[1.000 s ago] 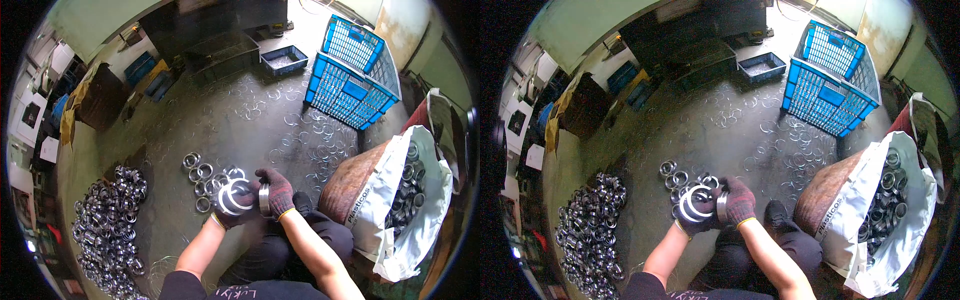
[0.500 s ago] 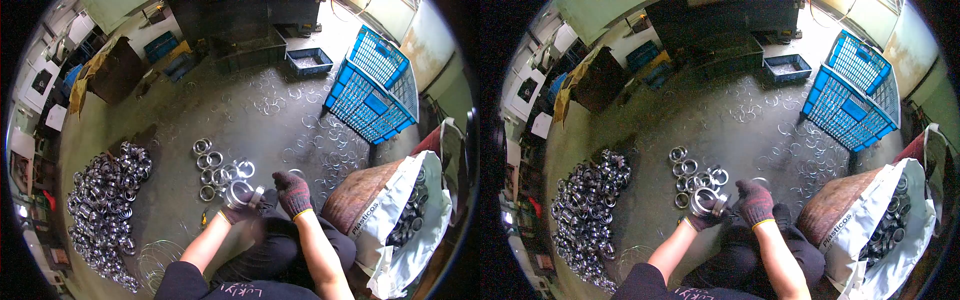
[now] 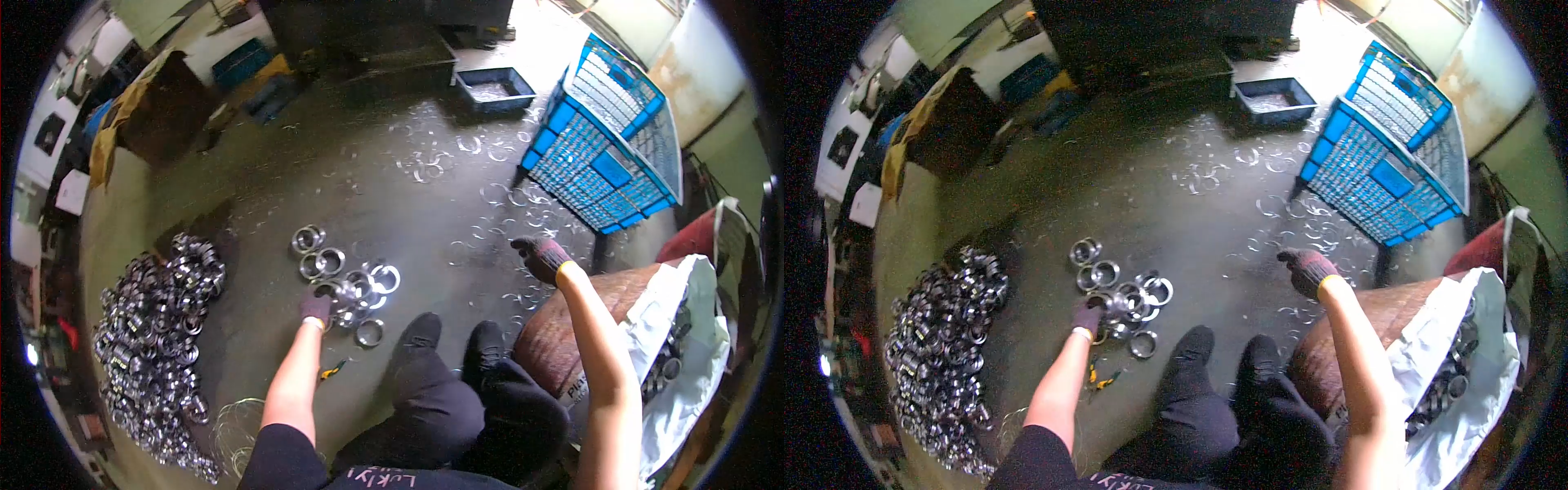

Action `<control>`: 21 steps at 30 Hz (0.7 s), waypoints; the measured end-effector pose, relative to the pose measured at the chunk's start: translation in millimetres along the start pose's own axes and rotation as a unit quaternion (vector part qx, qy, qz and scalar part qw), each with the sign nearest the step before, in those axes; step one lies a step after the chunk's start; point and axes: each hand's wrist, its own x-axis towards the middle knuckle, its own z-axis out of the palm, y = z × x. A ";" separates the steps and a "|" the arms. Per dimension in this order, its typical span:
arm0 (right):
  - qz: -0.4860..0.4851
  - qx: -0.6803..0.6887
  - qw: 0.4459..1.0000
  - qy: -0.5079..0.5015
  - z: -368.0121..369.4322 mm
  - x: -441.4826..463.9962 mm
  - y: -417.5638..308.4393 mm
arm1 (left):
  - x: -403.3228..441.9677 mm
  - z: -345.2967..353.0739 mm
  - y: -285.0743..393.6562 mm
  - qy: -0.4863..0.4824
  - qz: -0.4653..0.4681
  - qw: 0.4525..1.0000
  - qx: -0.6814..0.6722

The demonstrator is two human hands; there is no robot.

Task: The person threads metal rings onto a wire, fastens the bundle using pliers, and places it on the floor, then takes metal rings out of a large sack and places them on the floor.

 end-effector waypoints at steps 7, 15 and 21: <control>0.009 -0.274 0.958 0.080 -45.9 2.3 40.4 | -9.9 -20.9 33.8 -0.050 -0.007 0.991 0.121; 0.061 0.201 0.957 0.201 -76.3 16.0 91.5 | -50.5 -39.4 90.1 -0.024 -0.026 0.981 0.188; 0.082 0.355 0.915 0.175 -101.4 -20.0 47.7 | -72.8 -38.7 153.4 0.043 0.030 0.954 0.294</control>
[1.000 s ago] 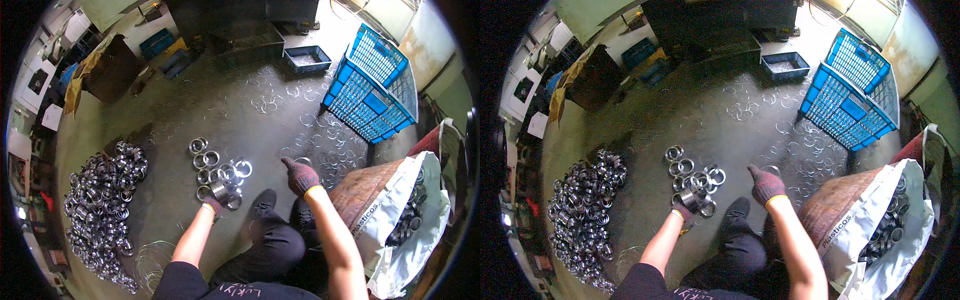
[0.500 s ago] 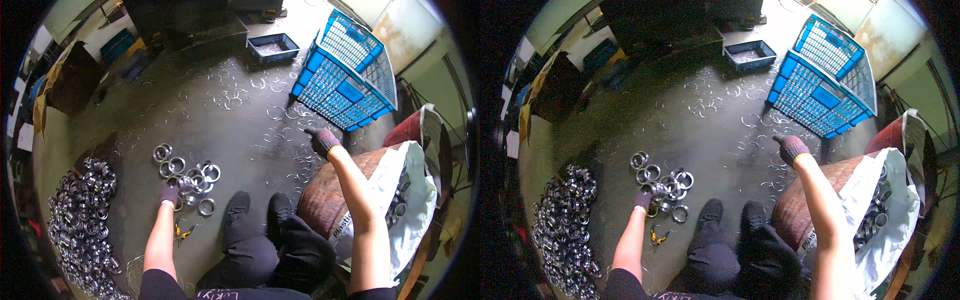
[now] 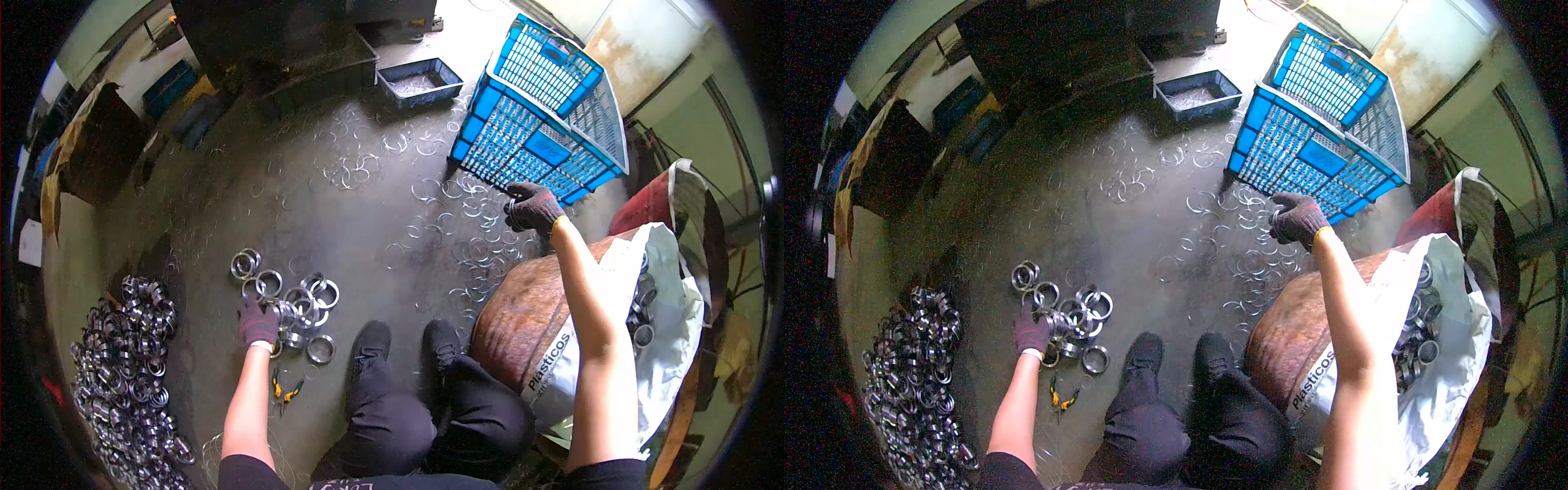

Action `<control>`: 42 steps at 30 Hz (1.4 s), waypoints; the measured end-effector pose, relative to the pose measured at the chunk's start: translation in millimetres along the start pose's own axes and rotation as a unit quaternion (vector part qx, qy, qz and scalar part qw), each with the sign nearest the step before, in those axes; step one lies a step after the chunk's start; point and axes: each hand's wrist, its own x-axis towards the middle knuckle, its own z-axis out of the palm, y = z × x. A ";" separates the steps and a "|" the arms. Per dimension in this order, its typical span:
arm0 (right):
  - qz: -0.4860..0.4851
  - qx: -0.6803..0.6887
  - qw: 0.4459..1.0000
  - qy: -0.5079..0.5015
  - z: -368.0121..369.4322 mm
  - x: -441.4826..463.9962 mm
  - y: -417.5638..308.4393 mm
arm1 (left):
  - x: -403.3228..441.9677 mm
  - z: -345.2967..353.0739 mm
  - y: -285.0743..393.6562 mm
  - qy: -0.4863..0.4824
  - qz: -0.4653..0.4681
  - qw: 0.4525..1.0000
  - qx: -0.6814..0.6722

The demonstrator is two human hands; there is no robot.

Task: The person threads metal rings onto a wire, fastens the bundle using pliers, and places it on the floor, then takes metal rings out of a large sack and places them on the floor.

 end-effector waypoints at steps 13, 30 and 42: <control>-0.321 -0.473 0.820 -0.024 46.4 -143.0 -77.1 | -146.2 -126.3 316.8 -0.351 0.395 0.772 -0.354; -0.228 0.486 0.843 -0.032 -217.3 -246.3 50.6 | -81.8 -13.6 358.0 -0.454 0.339 0.783 -0.258; 0.173 -0.351 0.920 0.016 -156.9 -216.4 267.8 | -155.6 -10.0 408.9 -0.138 0.488 0.861 0.019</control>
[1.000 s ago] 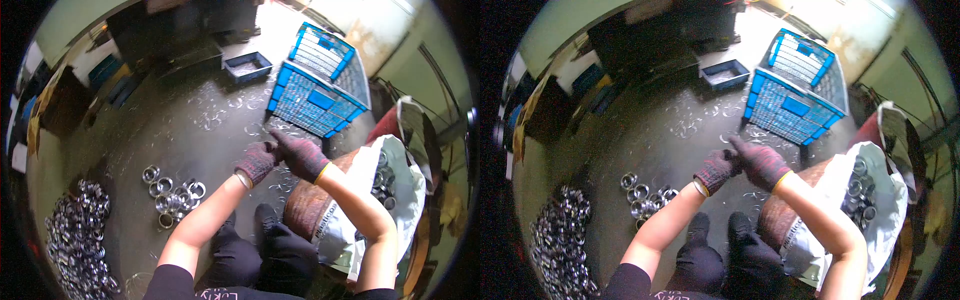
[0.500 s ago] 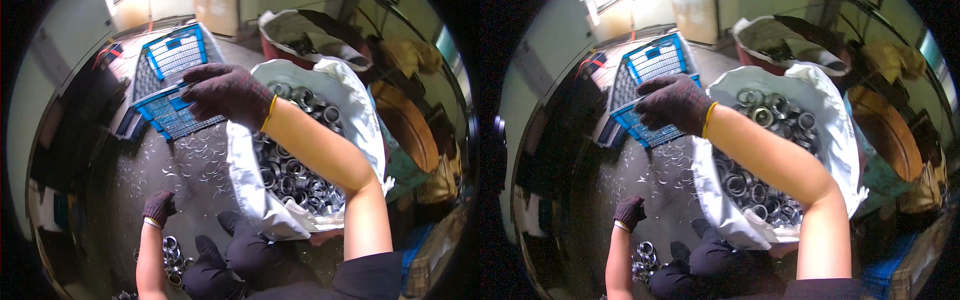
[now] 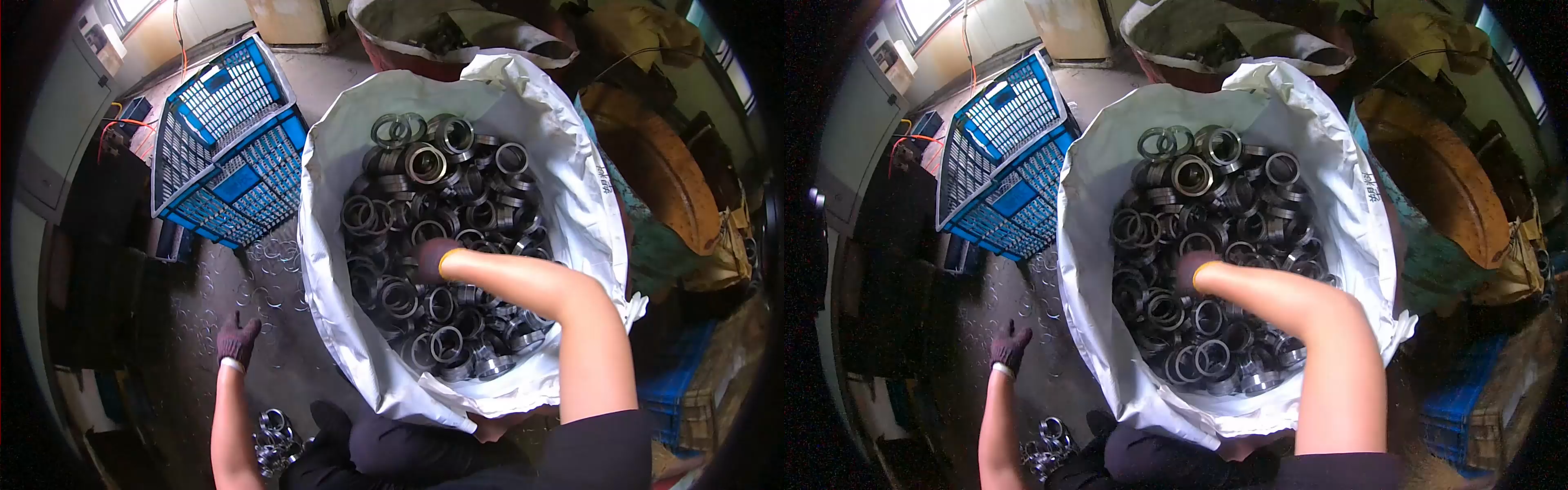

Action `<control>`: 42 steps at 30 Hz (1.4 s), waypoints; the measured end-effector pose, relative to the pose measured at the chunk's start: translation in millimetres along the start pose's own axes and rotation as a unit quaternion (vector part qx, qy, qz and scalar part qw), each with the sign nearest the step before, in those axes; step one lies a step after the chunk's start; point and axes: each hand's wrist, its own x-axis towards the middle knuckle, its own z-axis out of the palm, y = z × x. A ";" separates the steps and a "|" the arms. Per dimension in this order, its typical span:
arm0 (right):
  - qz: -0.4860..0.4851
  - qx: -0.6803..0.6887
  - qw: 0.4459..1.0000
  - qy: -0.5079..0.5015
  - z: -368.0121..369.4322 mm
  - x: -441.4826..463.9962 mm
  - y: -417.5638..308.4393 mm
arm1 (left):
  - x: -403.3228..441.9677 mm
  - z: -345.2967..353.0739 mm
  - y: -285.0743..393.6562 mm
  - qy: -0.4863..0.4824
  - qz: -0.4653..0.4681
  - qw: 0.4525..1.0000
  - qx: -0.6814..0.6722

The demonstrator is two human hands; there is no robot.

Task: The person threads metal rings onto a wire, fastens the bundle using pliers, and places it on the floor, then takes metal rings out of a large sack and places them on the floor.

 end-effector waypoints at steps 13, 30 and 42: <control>-0.047 0.078 0.974 0.208 109.4 65.4 -24.9 | -91.3 24.7 -67.4 -0.069 -0.218 0.932 -0.282; -0.078 0.066 0.992 0.069 54.8 33.8 -0.3 | -92.7 36.4 -74.8 -0.087 -0.211 0.933 -0.279; -0.131 0.128 0.983 -0.005 94.2 -0.5 22.5 | -94.7 39.0 -69.9 -0.098 -0.196 0.937 -0.272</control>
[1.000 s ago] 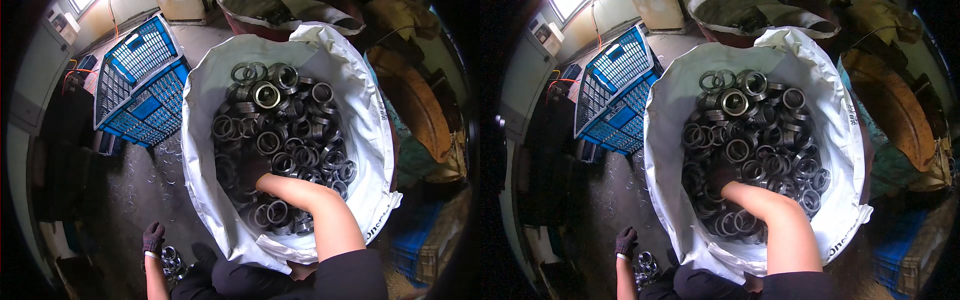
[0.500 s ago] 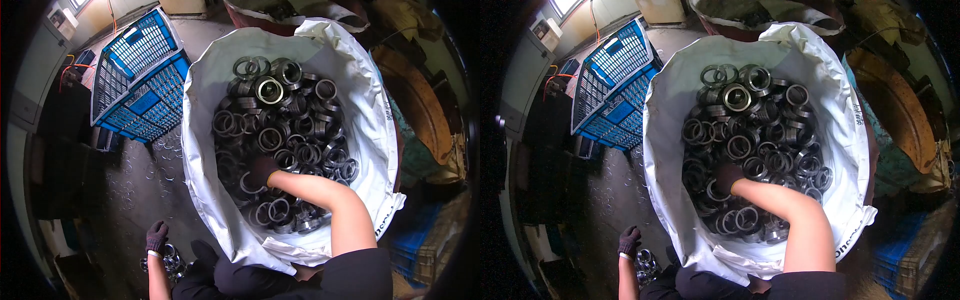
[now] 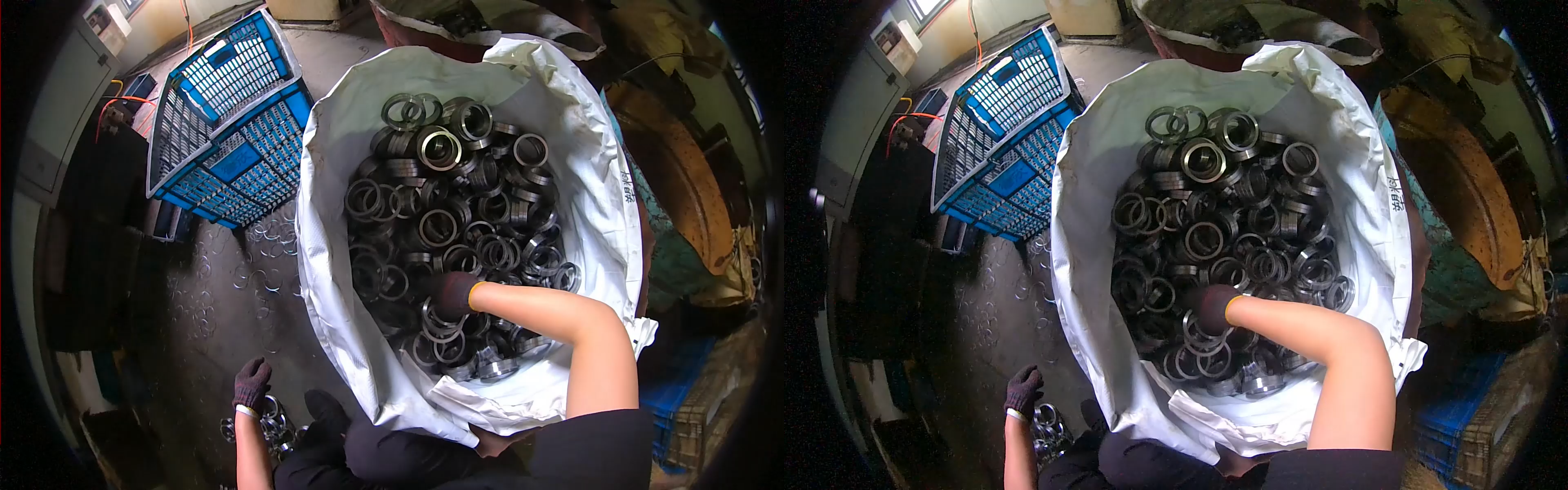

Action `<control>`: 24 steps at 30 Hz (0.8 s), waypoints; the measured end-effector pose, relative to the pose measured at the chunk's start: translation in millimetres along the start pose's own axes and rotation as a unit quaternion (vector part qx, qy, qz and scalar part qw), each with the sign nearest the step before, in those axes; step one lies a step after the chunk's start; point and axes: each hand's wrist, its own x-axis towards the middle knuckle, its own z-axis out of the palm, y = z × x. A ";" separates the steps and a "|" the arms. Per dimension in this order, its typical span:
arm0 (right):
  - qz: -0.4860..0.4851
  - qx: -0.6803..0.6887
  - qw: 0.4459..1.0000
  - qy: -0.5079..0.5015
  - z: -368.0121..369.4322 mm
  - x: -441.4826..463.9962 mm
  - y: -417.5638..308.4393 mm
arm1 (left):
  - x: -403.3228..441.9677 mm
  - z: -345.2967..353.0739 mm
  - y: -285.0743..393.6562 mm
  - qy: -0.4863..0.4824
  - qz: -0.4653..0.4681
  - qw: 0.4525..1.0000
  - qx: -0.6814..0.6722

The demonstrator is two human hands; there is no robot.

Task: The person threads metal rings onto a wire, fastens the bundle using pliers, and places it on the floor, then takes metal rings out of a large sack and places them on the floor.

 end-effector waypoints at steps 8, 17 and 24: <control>-0.039 -0.235 0.957 -0.164 -2.4 20.3 -31.3 | 2.2 -4.2 -4.4 -0.006 0.002 1.000 -0.019; 0.048 -0.174 0.982 -0.055 17.4 35.2 -32.7 | -4.6 -12.3 -9.0 0.004 0.003 0.998 -0.064; -0.002 -0.198 0.975 -0.103 -42.2 -19.8 -78.8 | -15.9 -22.9 -9.7 0.007 0.044 0.997 -0.062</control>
